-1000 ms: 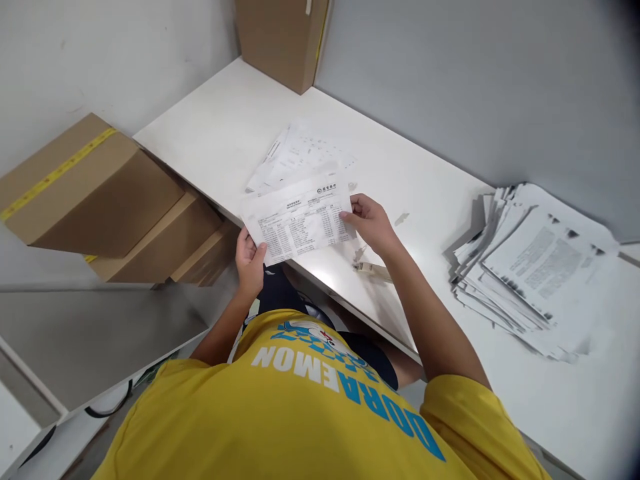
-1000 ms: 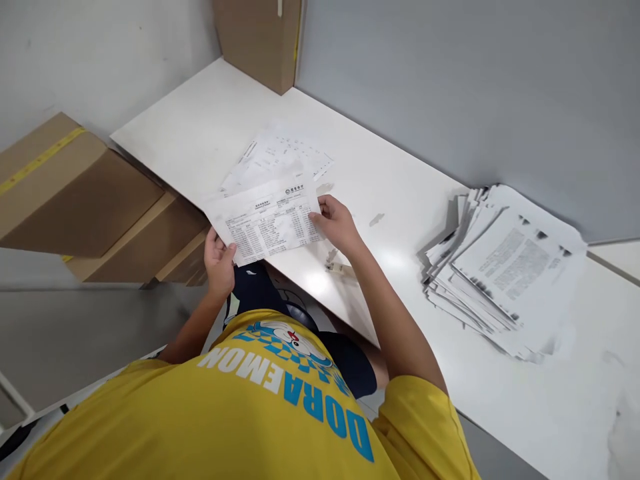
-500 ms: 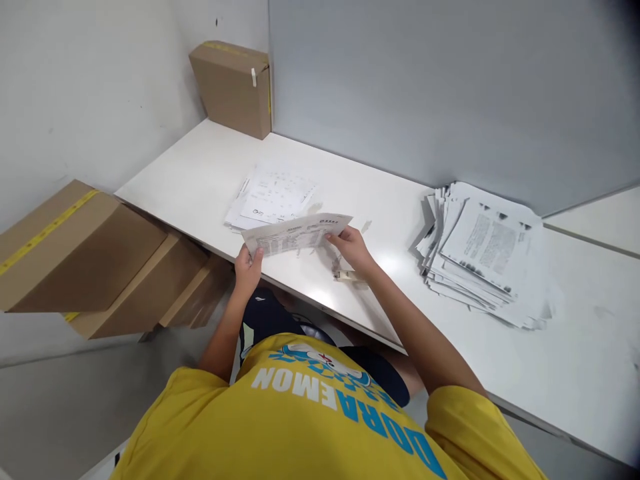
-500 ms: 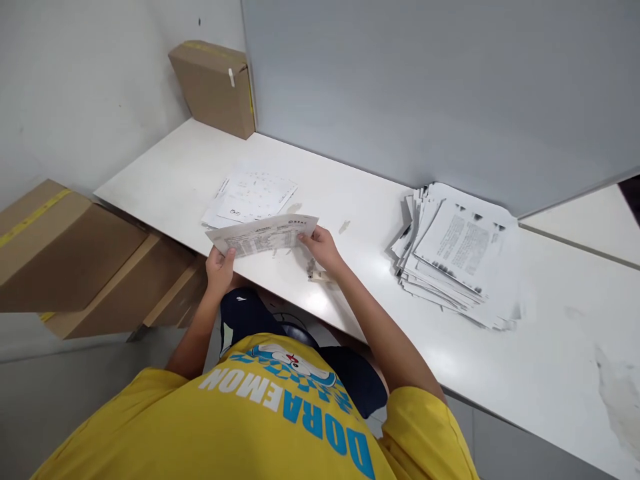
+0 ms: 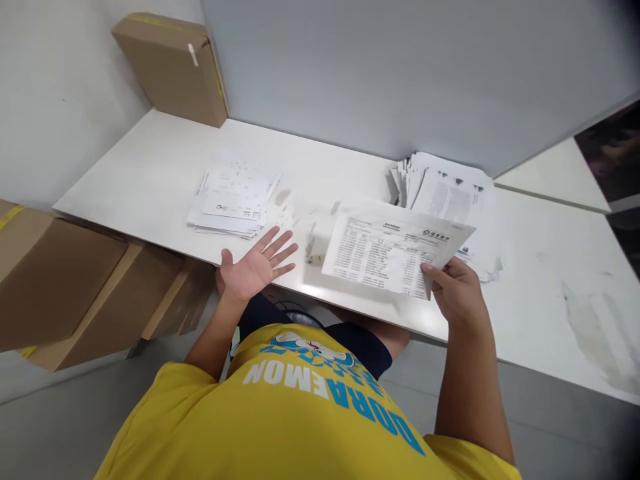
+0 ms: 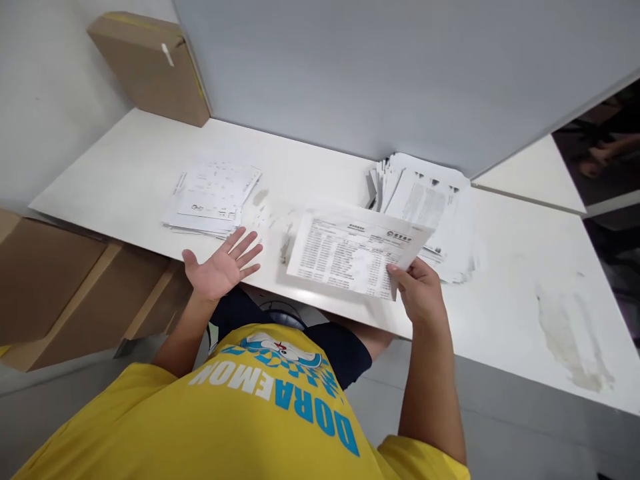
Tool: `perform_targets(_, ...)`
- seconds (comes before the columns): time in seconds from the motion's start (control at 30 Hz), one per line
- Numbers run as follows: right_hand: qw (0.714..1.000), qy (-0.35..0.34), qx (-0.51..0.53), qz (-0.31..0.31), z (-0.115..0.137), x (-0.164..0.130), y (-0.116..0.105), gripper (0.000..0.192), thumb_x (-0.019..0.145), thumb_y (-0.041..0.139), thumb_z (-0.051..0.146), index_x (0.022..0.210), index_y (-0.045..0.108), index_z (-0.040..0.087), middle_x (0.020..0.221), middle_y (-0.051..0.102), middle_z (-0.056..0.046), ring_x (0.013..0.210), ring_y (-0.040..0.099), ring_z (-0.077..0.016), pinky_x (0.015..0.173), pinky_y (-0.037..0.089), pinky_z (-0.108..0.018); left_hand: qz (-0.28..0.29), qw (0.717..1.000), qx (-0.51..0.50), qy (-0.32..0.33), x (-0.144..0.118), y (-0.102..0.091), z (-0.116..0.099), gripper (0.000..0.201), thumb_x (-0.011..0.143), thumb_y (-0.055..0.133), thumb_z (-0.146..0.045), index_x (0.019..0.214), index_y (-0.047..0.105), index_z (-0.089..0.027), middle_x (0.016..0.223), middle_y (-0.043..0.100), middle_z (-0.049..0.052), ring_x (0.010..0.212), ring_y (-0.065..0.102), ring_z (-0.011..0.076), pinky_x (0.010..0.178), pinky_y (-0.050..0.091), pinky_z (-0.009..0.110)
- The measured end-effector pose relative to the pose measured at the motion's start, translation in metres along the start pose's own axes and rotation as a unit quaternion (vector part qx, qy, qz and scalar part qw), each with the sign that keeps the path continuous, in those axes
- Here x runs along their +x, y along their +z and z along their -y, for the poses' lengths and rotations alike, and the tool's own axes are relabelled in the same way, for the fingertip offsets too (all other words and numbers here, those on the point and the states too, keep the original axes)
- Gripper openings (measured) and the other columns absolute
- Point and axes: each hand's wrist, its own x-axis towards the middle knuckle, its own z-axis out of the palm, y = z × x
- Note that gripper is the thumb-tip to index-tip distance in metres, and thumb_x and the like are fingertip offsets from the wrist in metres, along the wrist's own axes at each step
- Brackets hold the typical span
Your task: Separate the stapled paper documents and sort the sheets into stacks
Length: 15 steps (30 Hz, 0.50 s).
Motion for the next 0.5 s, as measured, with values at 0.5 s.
perform_targets(0.5,0.995,0.095,-0.013,-0.037,-0.065,-0.010,-0.055,0.037,0.066,0.083,0.039,0.098,0.072,0.023,0.095,0.077,-0.007,0.093,0.073,-0.0313,0.082,0.062,-0.046,0.119,0.984,-0.108,-0.072,0.012,0.050,0.005,0.124,0.056,-0.007,-0.100,0.156,0.020,-0.033,0.160,0.035,0.008,0.147,0.033,0.0410,0.105,0.044,0.059)
